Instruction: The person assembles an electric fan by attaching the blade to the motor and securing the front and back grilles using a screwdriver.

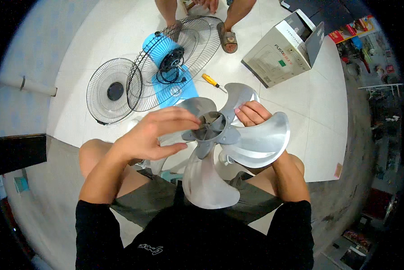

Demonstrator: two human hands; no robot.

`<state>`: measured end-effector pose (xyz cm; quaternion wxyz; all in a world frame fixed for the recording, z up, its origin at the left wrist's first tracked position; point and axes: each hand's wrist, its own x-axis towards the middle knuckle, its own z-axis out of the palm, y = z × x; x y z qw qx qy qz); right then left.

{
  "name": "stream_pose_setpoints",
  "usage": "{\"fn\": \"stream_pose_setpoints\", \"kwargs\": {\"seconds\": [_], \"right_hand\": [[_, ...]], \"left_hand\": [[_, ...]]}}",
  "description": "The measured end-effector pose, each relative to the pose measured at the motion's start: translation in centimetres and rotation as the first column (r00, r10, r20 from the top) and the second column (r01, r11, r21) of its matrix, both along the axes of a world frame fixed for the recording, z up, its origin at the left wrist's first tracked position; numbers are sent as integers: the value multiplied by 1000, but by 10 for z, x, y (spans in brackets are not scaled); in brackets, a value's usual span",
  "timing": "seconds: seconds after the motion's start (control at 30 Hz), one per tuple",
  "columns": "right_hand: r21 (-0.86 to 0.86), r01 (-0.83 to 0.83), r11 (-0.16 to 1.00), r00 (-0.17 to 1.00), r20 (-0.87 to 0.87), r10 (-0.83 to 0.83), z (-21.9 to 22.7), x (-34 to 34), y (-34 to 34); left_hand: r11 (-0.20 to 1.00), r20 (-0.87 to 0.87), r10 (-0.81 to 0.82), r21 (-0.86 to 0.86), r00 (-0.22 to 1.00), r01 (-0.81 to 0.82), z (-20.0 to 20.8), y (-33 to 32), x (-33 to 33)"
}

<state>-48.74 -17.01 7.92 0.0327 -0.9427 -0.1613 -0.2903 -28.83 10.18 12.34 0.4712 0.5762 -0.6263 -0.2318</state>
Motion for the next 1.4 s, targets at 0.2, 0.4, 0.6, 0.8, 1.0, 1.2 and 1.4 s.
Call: {"fn": "stream_pose_setpoints", "kwargs": {"seconds": [0.2, 0.4, 0.6, 0.8, 1.0, 1.2, 1.4], "right_hand": [[68, 18, 998, 998, -68, -13, 5, 7, 6], [93, 17, 995, 998, -60, -11, 1, 14, 7], [143, -16, 990, 998, -59, 24, -6, 21, 6], [108, -35, 994, 999, -11, 36, -38, 24, -6], [338, 48, 940, 981, -192, 19, -45, 21, -8], [423, 191, 886, 970, -217, -106, -43, 16, 1], [622, 306, 721, 952, -195, -236, -48, 6, 18]], "left_hand": [[998, 243, -24, -51, 970, 37, -16, -5, -6], [999, 244, 28, -30, 969, -21, -14, -6, -5], [996, 243, 49, 58, 969, -65, -19, -7, -9], [991, 144, 23, 131, 989, -42, -31, -13, -8], [937, -255, 30, 343, 966, 61, -36, -24, -6], [969, -237, 37, 246, 971, 23, -47, -35, -16], [960, -328, 147, 276, 933, -54, -60, -38, -14]]}}
